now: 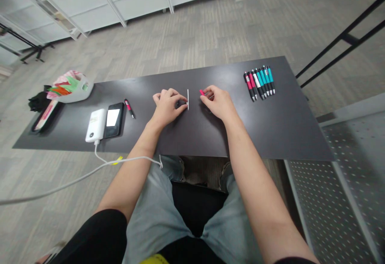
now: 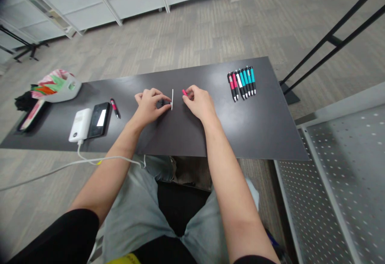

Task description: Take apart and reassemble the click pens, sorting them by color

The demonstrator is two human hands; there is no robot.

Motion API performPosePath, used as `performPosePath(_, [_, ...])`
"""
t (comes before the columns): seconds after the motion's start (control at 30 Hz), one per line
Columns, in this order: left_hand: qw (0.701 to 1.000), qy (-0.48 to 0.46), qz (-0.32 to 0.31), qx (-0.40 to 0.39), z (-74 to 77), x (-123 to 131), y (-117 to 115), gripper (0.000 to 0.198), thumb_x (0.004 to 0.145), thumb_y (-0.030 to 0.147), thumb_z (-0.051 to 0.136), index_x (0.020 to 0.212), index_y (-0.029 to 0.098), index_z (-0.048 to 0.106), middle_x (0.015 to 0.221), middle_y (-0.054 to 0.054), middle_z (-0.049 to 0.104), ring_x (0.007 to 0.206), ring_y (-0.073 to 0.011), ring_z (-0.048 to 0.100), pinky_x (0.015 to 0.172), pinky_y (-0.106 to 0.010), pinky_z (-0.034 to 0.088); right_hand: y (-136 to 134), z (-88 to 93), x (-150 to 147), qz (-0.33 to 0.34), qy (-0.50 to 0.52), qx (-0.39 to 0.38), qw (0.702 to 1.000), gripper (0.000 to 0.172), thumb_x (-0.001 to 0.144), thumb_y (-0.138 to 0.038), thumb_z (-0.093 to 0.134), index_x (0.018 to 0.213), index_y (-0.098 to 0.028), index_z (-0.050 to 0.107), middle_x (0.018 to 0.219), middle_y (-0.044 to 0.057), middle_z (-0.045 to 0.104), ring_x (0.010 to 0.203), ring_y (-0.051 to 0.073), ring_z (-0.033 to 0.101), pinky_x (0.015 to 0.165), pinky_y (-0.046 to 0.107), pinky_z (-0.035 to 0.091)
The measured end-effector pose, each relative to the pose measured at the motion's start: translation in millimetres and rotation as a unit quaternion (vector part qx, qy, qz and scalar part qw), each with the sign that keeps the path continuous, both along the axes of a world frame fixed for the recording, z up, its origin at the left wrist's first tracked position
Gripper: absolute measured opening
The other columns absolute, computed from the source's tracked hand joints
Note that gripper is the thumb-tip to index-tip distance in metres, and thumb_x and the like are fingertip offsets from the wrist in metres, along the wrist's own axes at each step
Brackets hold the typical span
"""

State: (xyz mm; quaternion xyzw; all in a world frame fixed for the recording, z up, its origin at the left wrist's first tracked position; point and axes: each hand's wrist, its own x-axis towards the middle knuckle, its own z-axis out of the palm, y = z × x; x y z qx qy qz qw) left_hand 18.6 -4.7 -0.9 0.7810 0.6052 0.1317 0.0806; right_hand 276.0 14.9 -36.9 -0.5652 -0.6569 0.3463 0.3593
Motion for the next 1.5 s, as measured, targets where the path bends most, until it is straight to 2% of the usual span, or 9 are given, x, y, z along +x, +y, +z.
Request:
performPosePath(0.53, [1.000, -0.005, -0.024, -0.001, -0.1, 2.4, -6.7, 0.018, 0.119, 0.035, 0.074, 0.124, 0.036, 0.091, 0.151, -0.010, 0.088, 0.151, -0.0414, 0.065, 0.135, -0.068, 0.030, -2.9, 2.0, -1.4, 0.001, 0.005, 0.006, 1.000, 0.008, 0.111, -0.027, 0.082, 0.117, -0.029, 0.085, 0.114, 0.007, 0.096, 0.104, 0.031, 0.087, 0.105, 0.048, 0.068])
performPosePath(0.63, [1.000, -0.023, -0.019, -0.008, 1.1, 3.0, -7.7, 0.019, 0.120, 0.037, 0.070, 0.118, 0.036, 0.089, 0.143, -0.008, 0.092, 0.148, -0.0394, 0.068, 0.137, -0.067, 0.029, -2.4, 1.6, -1.2, 0.004, 0.004, 0.007, 1.000, 0.008, 0.110, -0.027, 0.083, 0.117, -0.029, 0.085, 0.113, 0.007, 0.095, 0.104, 0.031, 0.087, 0.106, 0.047, 0.068])
performPosePath(0.77, [0.998, -0.067, 0.023, 0.002, 5.5, 9.1, -0.4, 0.017, 0.119, 0.037, 0.072, 0.125, 0.035, 0.088, 0.139, -0.006, 0.095, 0.139, -0.0365, 0.075, 0.138, -0.064, 0.031, -1.9, 0.8, -0.9, 0.007, 0.002, 0.008, 1.000, 0.007, 0.110, -0.026, 0.083, 0.116, -0.029, 0.085, 0.114, 0.007, 0.095, 0.103, 0.030, 0.087, 0.105, 0.047, 0.067])
performPosePath(0.9, [0.998, -0.060, 0.002, 0.003, 7.5, 21.3, 15.0, 0.013, 0.117, 0.036, 0.077, 0.122, 0.035, 0.089, 0.138, -0.006, 0.097, 0.140, -0.0388, 0.076, 0.136, -0.067, 0.033, -2.6, 1.2, -0.4, 0.011, -0.009, 0.006, 1.000, 0.008, 0.109, -0.026, 0.083, 0.117, -0.029, 0.084, 0.113, 0.007, 0.095, 0.103, 0.031, 0.086, 0.106, 0.048, 0.068])
performPosePath(1.07, [0.999, -0.022, -0.046, -0.006, 0.0, 31.9, 26.0, 0.011, 0.115, 0.033, 0.079, 0.113, 0.033, 0.090, 0.128, -0.008, 0.097, 0.141, -0.0417, 0.076, 0.135, -0.070, 0.033, -4.4, 2.4, 1.0, 0.012, -0.008, 0.023, 1.000, 0.039, 0.109, -0.023, 0.078, 0.146, -0.032, 0.083, 0.109, 0.004, 0.090, 0.101, 0.031, 0.083, 0.108, 0.047, 0.067])
performPosePath(1.13, [0.998, -0.027, -0.048, 0.001, -1.5, 32.6, 25.3, 0.013, 0.116, 0.034, 0.079, 0.115, 0.032, 0.091, 0.133, -0.009, 0.096, 0.144, -0.0411, 0.076, 0.135, -0.069, 0.033, -4.6, 2.5, 1.4, 0.024, -0.019, 0.036, 0.999, 0.036, 0.111, -0.022, 0.076, 0.144, -0.033, 0.085, 0.110, 0.004, 0.088, 0.100, 0.031, 0.081, 0.109, 0.047, 0.067])
performPosePath(1.23, [0.999, -0.044, -0.013, 0.016, 3.0, 26.6, 22.7, 0.019, 0.121, 0.041, 0.074, 0.121, 0.034, 0.092, 0.142, -0.008, 0.093, 0.146, -0.0398, 0.075, 0.137, -0.067, 0.033, -4.8, 2.7, 1.2, 0.034, -0.053, 0.043, 0.997, 0.016, 0.112, -0.022, 0.076, 0.119, -0.031, 0.086, 0.112, 0.007, 0.084, 0.099, 0.030, 0.077, 0.110, 0.047, 0.065])
performPosePath(1.3, [0.998, -0.052, 0.031, 0.030, 9.1, 16.4, 22.4, 0.023, 0.124, 0.043, 0.069, 0.125, 0.036, 0.091, 0.143, -0.006, 0.092, 0.145, -0.0393, 0.075, 0.138, -0.067, 0.033, -5.4, 3.1, 0.4, 0.035, -0.066, 0.041, 0.996, 0.011, 0.112, -0.021, 0.077, 0.112, -0.030, 0.084, 0.112, 0.008, 0.083, 0.097, 0.030, 0.075, 0.109, 0.047, 0.065])
performPosePath(1.5, [0.989, -0.082, 0.113, 0.047, 18.5, -28.8, 24.3, 0.022, 0.124, 0.045, 0.067, 0.128, 0.037, 0.088, 0.146, -0.006, 0.091, 0.143, -0.0394, 0.076, 0.136, -0.066, 0.037, -9.5, 5.9, -1.6, 0.049, -0.082, 0.028, 0.995, 0.015, 0.108, -0.023, 0.084, 0.122, -0.027, 0.084, 0.123, 0.010, 0.082, 0.096, 0.029, 0.075, 0.114, 0.049, 0.064])
